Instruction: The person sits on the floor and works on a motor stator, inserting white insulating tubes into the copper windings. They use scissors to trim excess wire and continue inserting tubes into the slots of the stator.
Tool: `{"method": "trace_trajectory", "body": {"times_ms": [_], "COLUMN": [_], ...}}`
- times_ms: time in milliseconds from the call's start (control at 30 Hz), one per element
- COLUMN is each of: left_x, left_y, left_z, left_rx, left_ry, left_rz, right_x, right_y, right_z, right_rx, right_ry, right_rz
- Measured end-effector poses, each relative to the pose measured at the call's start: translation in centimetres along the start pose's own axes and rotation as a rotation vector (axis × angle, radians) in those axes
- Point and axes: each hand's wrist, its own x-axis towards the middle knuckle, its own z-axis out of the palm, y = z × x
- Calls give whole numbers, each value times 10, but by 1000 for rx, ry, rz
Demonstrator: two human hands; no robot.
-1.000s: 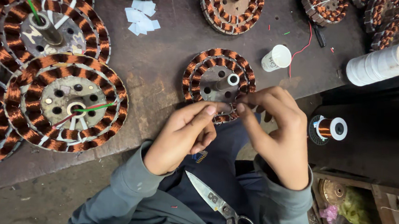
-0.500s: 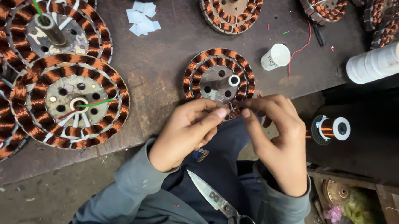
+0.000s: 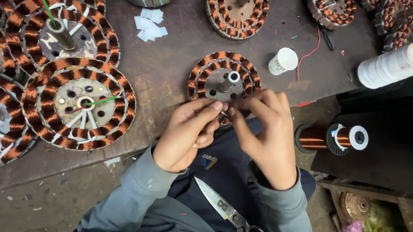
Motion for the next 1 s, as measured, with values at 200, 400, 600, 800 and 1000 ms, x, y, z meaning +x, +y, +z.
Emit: {"method": "trace_trajectory", "body": {"times_ms": [200,400,600,800,1000], "left_x": [-3,-6,-7,4,3], "left_y": [2,-3,-3,9,21], "left_z": [0,2,-3,-19,-8], "left_rx": [-155,307,606,581,921], "left_ry": [-41,23,9,-175,-67], "left_rz": [-56,122,229,218,387], "right_x": [2,4,5,8,5], "right_y": [-12,-18,-14,-3,1], "right_z": [-4,-9,-10,-4,-9], "right_rx": [-184,-163,-81,-4,40], "right_ry": [-55,-52,-62,-51,-83], "right_rz": [-145,-158,-90,-50,-75]}}
